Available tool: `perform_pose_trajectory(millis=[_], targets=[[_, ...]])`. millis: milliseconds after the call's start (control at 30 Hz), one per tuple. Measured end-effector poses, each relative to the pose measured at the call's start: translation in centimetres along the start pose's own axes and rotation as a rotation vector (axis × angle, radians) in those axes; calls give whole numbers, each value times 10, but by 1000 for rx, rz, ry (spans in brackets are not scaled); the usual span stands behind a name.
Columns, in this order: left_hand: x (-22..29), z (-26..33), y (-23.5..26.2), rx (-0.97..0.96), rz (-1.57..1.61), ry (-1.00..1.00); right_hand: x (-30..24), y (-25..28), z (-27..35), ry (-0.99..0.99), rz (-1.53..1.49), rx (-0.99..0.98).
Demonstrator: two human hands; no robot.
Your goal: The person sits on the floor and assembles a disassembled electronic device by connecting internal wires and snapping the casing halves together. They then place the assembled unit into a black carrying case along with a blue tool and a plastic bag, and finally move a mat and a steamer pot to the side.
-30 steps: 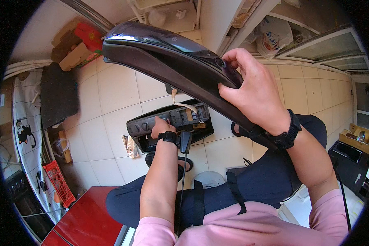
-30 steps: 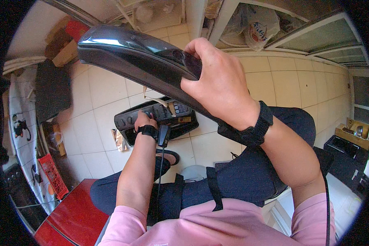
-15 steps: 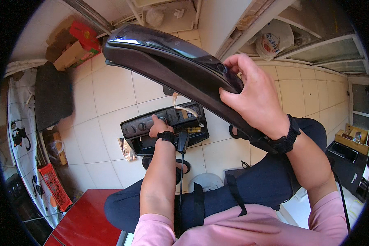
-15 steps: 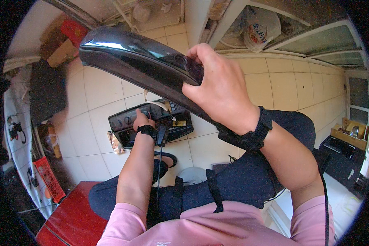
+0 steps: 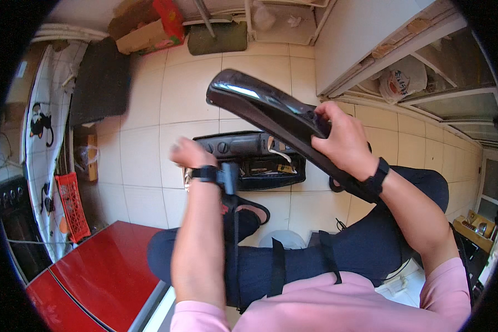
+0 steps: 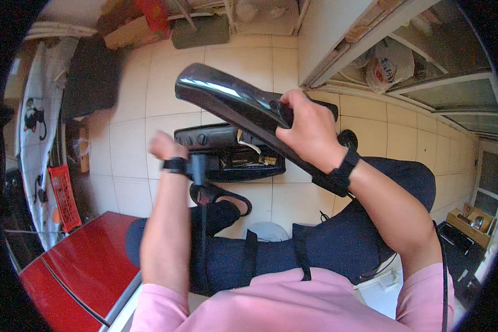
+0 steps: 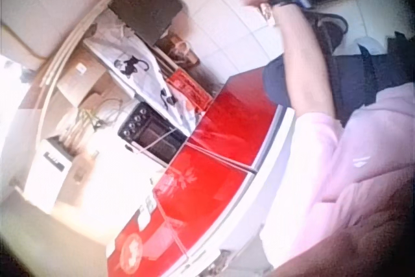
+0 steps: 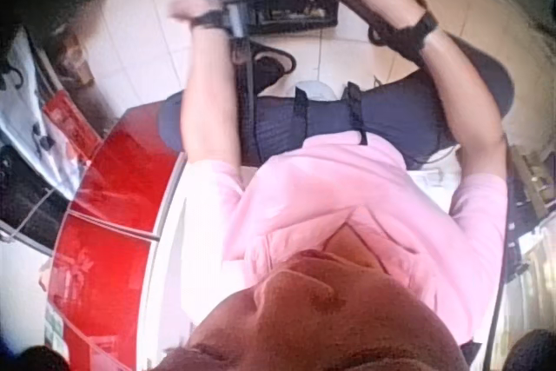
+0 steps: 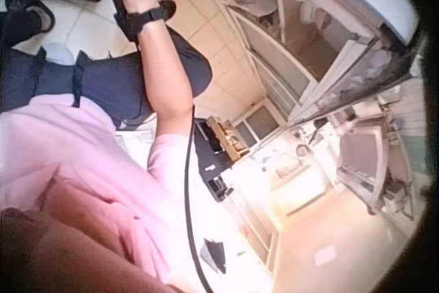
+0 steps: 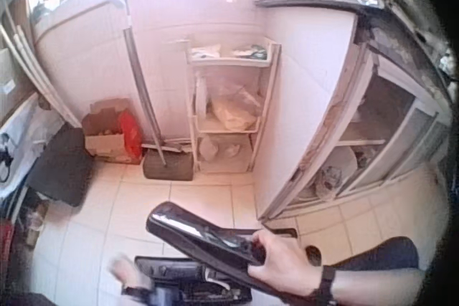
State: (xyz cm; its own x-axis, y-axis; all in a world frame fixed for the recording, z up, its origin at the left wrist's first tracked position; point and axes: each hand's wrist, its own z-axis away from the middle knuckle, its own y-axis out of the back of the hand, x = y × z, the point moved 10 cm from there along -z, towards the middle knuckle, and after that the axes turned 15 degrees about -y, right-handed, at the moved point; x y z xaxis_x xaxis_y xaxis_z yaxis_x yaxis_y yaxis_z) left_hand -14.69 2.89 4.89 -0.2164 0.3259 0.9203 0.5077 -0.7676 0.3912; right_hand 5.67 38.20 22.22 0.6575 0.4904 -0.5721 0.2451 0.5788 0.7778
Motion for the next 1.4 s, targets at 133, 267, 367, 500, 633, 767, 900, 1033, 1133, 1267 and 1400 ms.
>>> perform_pose_trajectory(millis=[133, 267, 367, 500, 633, 767, 900, 1033, 1133, 1267, 1400], targets=[[174, -94, 31, -166, 675, -264, -5, -58, 17, 92, 153, -95], [273, -101, 93, -149, 819, -505, -19, -133, 36, 230, 241, -233], [267, -91, 109, -86, 868, -446, -22, -181, 47, 328, 319, -246], [246, -102, 109, -65, 861, -296, -13, -227, 52, 377, 411, -270], [257, -116, 123, 1, 908, -380, -6, -251, 52, 373, 432, -284], [252, -120, 118, 9, 894, -292, -7, -267, 51, 401, 445, -264], [242, -131, 112, -24, 903, -273, -6, -279, 45, 403, 443, -205], [233, -158, 106, -124, 915, -311, 5, -289, 40, 405, 386, -230], [225, -183, 91, -287, 936, -238, 16, -291, 39, 353, 284, -214], [213, -196, 84, -354, 914, -254, 21, -295, 37, 321, 349, -152], [207, -198, 77, -369, 901, -196, 17, -291, 33, 327, 356, -107]])
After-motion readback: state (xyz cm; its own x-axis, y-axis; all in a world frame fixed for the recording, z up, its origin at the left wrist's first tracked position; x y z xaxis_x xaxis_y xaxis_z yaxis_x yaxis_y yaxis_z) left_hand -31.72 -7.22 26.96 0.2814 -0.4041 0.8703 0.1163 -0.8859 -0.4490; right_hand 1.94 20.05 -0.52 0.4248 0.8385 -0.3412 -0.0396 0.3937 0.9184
